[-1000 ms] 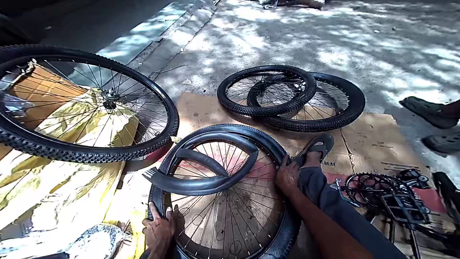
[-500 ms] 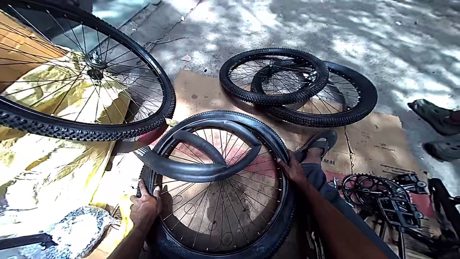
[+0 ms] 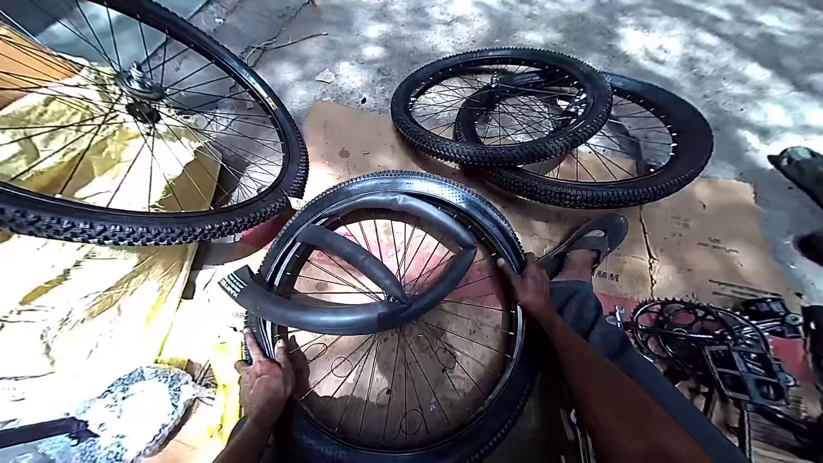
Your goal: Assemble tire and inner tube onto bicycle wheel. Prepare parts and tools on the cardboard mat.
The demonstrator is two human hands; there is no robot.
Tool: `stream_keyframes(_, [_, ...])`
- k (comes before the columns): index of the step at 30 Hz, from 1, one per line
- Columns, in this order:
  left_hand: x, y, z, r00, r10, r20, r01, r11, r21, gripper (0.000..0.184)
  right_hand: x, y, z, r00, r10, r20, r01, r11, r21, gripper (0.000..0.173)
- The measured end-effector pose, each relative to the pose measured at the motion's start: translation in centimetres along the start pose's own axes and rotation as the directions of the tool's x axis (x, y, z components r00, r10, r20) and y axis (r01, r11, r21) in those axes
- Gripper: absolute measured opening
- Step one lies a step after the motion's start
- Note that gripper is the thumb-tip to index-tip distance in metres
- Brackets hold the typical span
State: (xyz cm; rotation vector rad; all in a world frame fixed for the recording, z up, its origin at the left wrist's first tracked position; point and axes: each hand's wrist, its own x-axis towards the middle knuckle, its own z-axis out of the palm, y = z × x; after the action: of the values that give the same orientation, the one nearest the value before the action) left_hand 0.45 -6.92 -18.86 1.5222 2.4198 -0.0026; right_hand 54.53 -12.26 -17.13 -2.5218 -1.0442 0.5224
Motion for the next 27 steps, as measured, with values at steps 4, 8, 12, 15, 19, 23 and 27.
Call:
stream_keyframes(4, [0.8, -0.7, 0.7, 0.999, 0.027, -0.023, -0.027, 0.999, -0.04, 0.079, 0.7, 2.5, 0.8, 0.996, -0.086, 0.018, 0.08, 0.974, 0.211, 0.073])
stream_keyframes(8, [1.6, 0.2, 0.0, 0.999, 0.033, 0.0, -0.033, 0.999, 0.036, 0.074, -0.3, 0.1, -1.6, 1.0, -0.022, -0.003, 0.022, 1.0, -0.008, 0.083])
stream_keyframes(12, [1.7, 0.9, -0.5, 0.994, 0.086, -0.063, -0.079, 0.991, 0.112, 0.064, 1.2, -5.4, -2.1, 0.992, -0.043, -0.12, 0.005, 0.955, -0.296, 0.093])
stream_keyframes(15, [2.3, 0.9, 0.0, 0.989, 0.103, -0.103, -0.09, 0.989, 0.12, 0.062, 2.9, -7.3, -1.1, 0.991, -0.029, -0.128, -0.019, 0.934, -0.358, 0.096])
stream_keyframes(19, [2.6, 0.9, -0.9, 0.991, 0.117, -0.066, -0.111, 0.99, 0.092, 0.065, 4.1, -3.6, -1.0, 0.996, -0.078, 0.044, 0.085, 0.978, -0.191, 0.081])
stream_keyframes(23, [5.5, 2.6, -2.2, 0.983, 0.177, -0.054, -0.171, 0.98, 0.102, 0.066, 5.0, 1.7, 0.1, 0.989, -0.126, 0.077, 0.121, 0.99, 0.075, 0.065])
stream_keyframes(27, [7.3, 2.8, -2.6, 0.978, 0.206, 0.028, -0.208, 0.97, 0.124, 0.072, 3.5, 1.3, -1.5, 0.991, -0.097, 0.096, 0.092, 0.994, 0.057, 0.071])
